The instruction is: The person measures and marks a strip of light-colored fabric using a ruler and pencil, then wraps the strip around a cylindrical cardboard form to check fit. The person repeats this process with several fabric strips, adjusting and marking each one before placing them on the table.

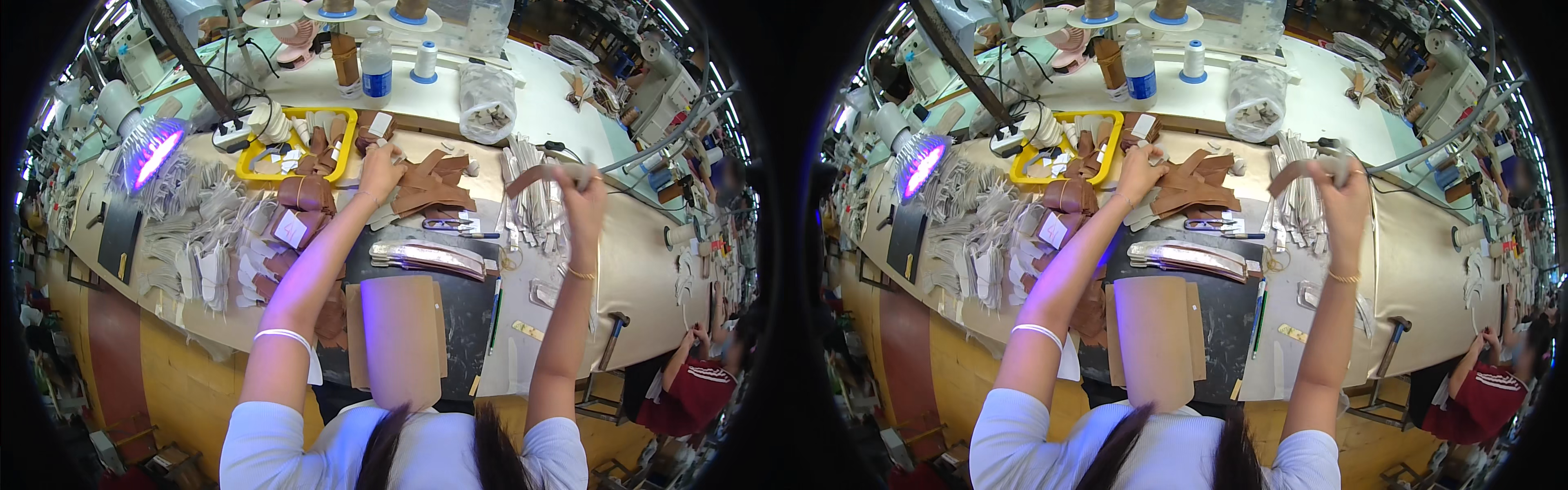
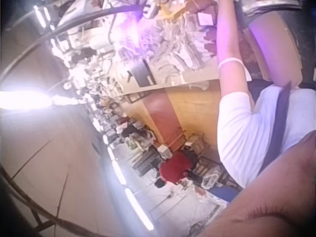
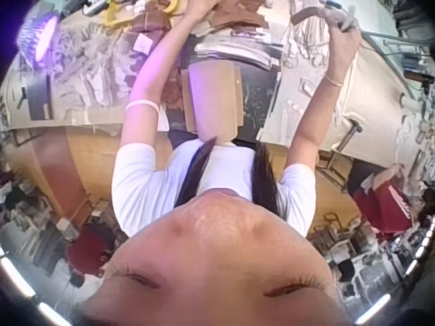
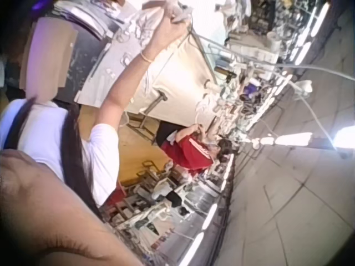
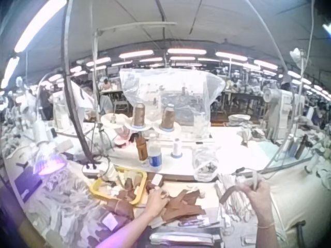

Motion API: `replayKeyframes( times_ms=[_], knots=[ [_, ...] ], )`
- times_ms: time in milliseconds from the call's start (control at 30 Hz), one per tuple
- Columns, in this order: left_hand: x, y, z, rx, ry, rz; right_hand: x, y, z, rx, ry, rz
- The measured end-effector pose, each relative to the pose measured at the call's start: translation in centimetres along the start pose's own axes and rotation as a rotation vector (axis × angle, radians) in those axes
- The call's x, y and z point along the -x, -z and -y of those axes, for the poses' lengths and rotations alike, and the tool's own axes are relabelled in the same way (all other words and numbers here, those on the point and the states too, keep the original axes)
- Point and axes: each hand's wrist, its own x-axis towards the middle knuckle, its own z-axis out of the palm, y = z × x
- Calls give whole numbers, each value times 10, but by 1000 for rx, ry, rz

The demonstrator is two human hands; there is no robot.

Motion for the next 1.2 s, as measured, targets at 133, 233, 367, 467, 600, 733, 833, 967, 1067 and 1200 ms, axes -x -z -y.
replayKeyframes(
  times_ms=[133,233,367,467,600,733,833,967,1067,1200],
  knots=[
    [17,30,-28,-42,-33,-184,48,27,86,-1,230,-49],
    [50,61,-74,146,-132,-157,93,43,89,45,99,214],
    [142,145,-143,613,177,600,147,7,114,-7,189,672],
    [205,175,-141,957,491,772,176,-28,127,-42,179,925],
    [260,171,-123,1140,583,628,191,-59,137,-62,362,1060],
    [272,171,-110,1088,613,612,194,-61,141,29,391,1040],
    [280,162,-101,1207,613,591,191,-41,129,59,156,921],
    [281,163,-106,1269,666,493,185,-13,114,76,-15,764],
    [284,164,-102,1268,738,495,184,-3,115,60,-139,737],
    [286,168,-105,1218,719,445,188,-17,139,-45,-304,851]
  ],
)
